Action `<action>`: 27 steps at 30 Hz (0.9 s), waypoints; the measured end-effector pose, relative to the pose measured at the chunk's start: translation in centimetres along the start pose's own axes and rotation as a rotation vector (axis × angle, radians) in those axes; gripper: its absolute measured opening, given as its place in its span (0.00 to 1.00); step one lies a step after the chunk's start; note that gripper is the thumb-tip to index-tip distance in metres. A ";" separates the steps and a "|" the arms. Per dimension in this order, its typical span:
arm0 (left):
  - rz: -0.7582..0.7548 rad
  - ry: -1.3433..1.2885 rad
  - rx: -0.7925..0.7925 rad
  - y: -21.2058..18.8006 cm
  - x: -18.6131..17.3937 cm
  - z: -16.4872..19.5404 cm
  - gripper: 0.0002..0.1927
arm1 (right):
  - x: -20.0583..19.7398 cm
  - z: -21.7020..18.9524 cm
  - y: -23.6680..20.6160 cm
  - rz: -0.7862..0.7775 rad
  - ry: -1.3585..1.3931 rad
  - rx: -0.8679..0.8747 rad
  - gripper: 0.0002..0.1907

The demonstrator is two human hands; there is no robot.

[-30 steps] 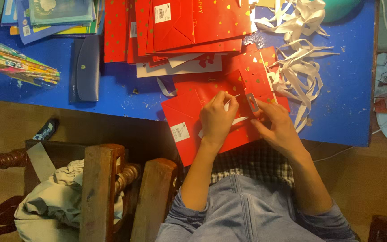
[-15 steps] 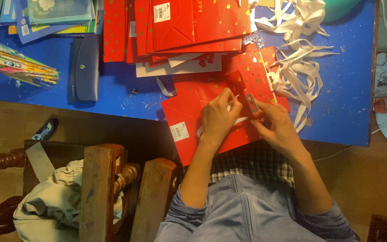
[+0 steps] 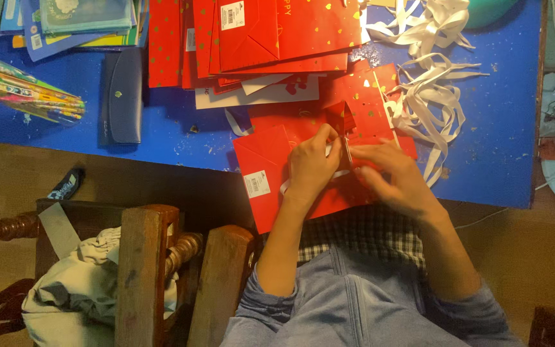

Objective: The person assembles a red gift bag by threading a white ribbon through the handle slots and tying it. They repeat this process on multiple identical red bags, handling each one individually and placing the finished bags on a stack.

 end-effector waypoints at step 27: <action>-0.130 -0.955 -0.363 0.9 -1.3 -2.3 0.12 | 2.5 1.5 3.4 0.263 -0.138 0.146 0.11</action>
Point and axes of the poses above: each hand's wrist, its own y-axis towards the middle knuckle, its own x-axis out of the palm, z = x × y, the point moved 1 cm from there along y, towards the middle knuckle, and after that the axes turned 10 degrees about x, right-handed, at the moved point
